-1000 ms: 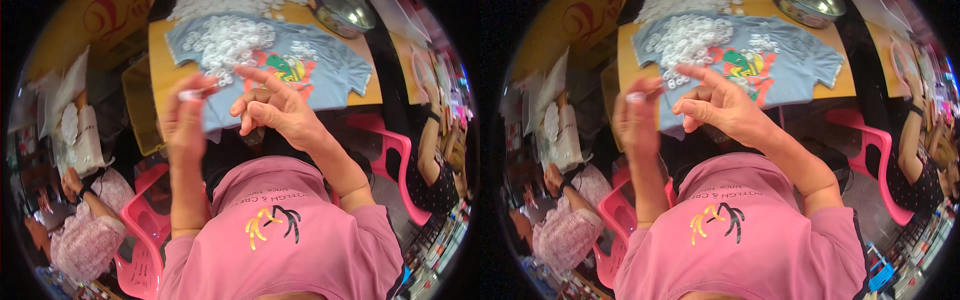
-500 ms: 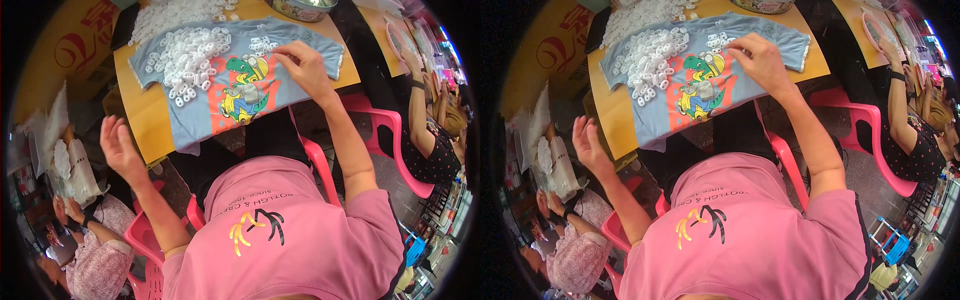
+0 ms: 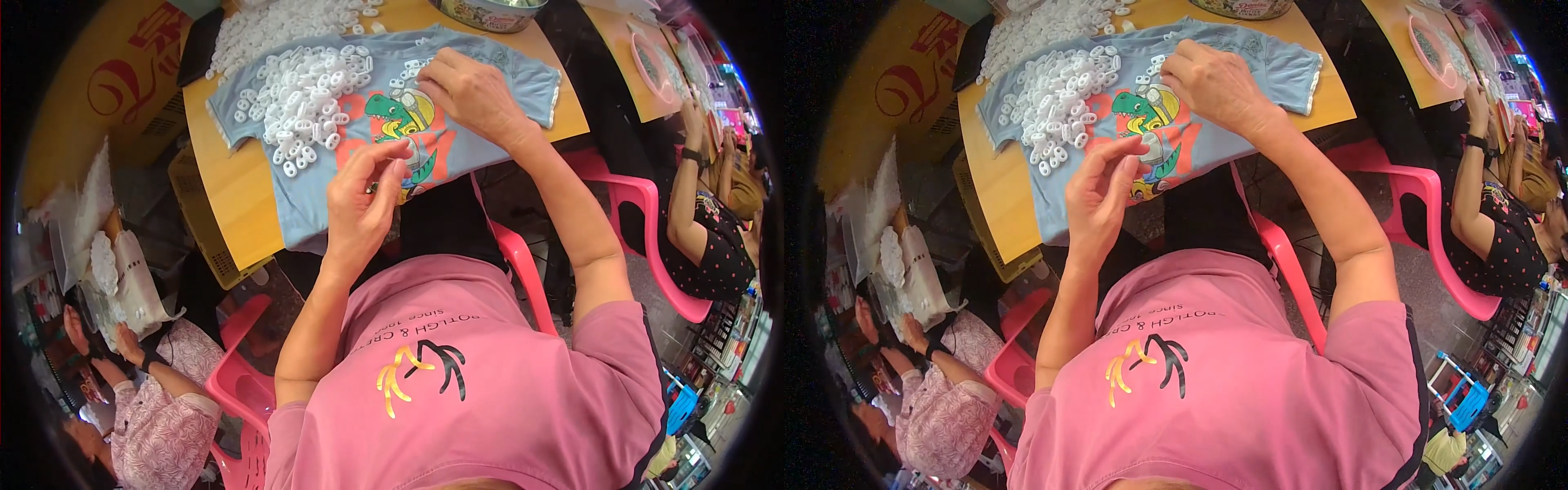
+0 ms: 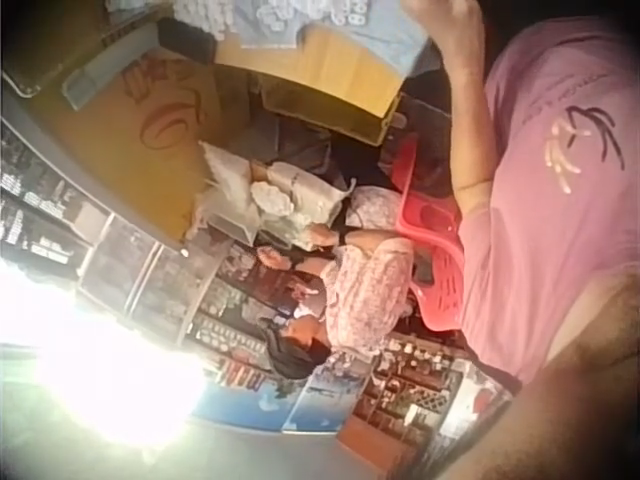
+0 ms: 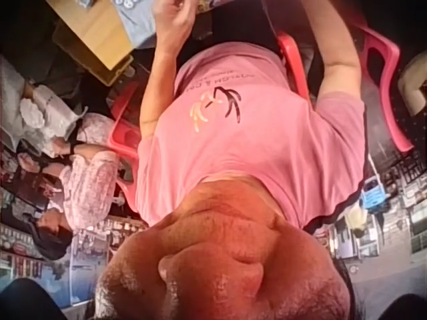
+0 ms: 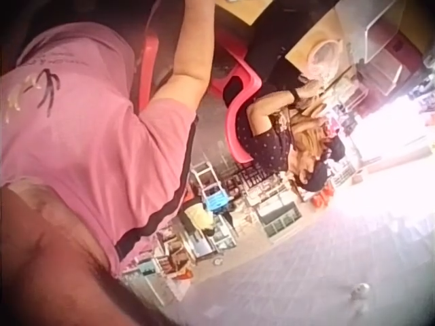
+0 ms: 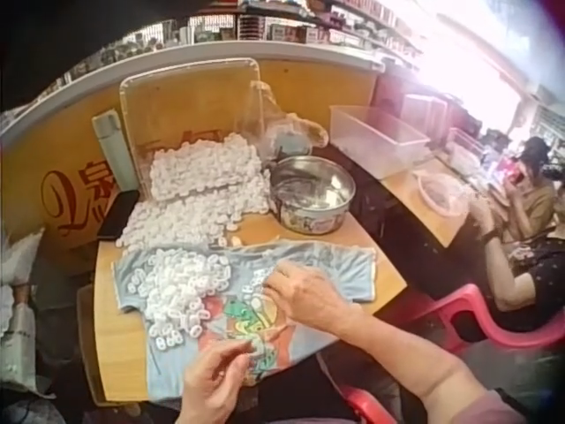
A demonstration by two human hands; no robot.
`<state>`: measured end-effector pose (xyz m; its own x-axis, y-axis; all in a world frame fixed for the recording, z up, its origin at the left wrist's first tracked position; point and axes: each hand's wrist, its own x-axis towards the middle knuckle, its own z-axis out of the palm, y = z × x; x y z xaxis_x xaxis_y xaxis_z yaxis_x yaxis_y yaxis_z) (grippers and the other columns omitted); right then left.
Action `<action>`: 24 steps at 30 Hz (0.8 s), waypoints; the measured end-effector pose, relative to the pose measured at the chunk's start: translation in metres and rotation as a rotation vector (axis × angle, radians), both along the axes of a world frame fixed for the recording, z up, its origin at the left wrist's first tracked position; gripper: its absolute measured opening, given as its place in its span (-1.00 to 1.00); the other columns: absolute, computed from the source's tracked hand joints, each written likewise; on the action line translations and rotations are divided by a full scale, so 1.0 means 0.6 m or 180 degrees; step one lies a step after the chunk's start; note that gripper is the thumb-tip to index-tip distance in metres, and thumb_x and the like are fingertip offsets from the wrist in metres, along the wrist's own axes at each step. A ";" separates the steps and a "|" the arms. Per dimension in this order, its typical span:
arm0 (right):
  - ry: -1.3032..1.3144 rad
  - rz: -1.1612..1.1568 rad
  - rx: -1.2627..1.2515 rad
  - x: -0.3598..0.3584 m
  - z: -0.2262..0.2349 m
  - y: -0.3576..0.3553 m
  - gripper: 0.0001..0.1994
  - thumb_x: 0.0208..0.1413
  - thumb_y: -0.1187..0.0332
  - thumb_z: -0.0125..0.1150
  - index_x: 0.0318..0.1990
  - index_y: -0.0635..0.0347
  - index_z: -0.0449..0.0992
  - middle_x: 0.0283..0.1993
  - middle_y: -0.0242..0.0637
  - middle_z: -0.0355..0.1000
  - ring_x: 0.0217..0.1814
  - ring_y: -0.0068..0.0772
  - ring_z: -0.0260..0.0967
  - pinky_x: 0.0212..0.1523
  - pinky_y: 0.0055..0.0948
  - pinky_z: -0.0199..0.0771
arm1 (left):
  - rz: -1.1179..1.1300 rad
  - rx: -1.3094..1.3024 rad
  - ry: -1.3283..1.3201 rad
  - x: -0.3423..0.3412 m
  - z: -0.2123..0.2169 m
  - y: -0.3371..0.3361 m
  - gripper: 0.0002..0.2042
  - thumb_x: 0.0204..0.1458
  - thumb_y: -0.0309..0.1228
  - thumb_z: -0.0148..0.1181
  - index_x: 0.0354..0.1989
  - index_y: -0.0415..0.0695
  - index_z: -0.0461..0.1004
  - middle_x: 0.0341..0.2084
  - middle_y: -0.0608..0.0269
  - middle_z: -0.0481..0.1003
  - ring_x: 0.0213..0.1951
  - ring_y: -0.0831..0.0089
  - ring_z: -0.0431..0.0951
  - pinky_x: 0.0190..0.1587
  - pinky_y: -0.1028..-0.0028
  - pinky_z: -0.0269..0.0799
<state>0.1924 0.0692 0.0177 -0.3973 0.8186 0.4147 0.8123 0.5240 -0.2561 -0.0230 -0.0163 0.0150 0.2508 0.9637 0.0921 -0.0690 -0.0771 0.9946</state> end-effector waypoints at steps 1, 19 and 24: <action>0.0232 -0.0031 -0.0066 0.002 -0.001 -0.001 -0.87 0.09 0.37 0.22 -0.23 0.16 0.55 -0.30 -0.29 0.42 -0.31 -0.21 0.44 -0.32 -0.35 0.43 | -0.0001 -0.0003 0.0007 0.002 0.002 0.004 -0.80 0.17 -0.58 0.08 -0.05 -0.27 0.48 -0.24 0.21 0.55 -0.29 0.56 0.55 -0.20 0.57 0.46; 0.4364 -0.0154 -0.3529 -0.046 0.041 -0.104 -0.82 0.23 0.32 0.18 -0.16 0.25 0.51 -0.37 -0.45 0.43 -0.46 -0.77 0.30 -0.51 -0.67 0.40 | 0.0954 0.2305 0.1084 0.032 -0.008 0.038 -0.68 -0.07 -0.73 0.24 -0.11 -0.20 0.51 -0.31 0.11 0.51 -0.30 0.25 0.55 -0.28 0.37 0.47; 0.4341 -0.0077 -0.3456 -0.053 0.041 -0.117 -0.82 0.20 0.32 0.22 -0.17 0.25 0.51 -0.37 -0.45 0.43 -0.46 -0.76 0.30 -0.50 -0.66 0.42 | 0.0962 0.2208 0.1038 0.025 -0.010 0.027 -0.70 -0.08 -0.72 0.25 -0.14 -0.20 0.50 -0.35 0.12 0.51 -0.33 0.26 0.55 -0.30 0.37 0.47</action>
